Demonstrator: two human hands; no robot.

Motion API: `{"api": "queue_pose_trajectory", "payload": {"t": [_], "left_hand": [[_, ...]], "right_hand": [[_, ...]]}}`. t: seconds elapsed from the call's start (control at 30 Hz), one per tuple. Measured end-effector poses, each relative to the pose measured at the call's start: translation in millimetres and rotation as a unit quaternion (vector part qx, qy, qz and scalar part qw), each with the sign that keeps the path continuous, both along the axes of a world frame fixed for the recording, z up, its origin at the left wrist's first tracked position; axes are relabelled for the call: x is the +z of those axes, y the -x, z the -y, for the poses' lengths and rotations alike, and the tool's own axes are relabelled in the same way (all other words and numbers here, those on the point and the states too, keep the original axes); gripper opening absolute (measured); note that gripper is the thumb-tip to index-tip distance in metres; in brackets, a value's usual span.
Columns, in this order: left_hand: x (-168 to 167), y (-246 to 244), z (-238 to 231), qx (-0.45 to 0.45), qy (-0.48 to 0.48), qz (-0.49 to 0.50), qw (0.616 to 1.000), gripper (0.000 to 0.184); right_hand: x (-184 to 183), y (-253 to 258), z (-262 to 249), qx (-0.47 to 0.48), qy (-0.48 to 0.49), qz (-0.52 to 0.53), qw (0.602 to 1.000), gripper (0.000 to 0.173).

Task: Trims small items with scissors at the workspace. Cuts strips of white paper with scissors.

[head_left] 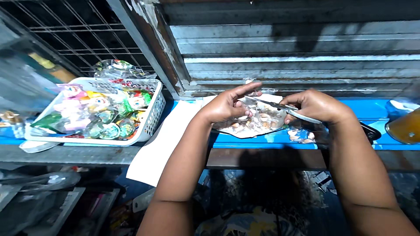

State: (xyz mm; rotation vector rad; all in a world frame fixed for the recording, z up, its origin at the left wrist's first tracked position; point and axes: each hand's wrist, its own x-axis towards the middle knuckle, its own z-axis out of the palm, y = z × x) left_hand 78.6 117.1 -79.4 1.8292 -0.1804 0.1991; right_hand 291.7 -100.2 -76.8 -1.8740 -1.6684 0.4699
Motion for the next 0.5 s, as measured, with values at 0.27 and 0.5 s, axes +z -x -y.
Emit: {"api": "queue_pose_trajectory", "payload": {"t": [0.27, 0.5], "left_hand": [[1, 0, -13, 0.098, -0.074, -0.021, 0.992, 0.068], [-11, -9, -15, 0.261, -0.147, 0.067, 0.952, 0.044]], "right_hand": [[8, -23, 26, 0.052, -0.166, -0.205, 0.963, 0.037], [8, -12, 12, -0.06, -0.239, -0.175, 0.953, 0.032]]}}
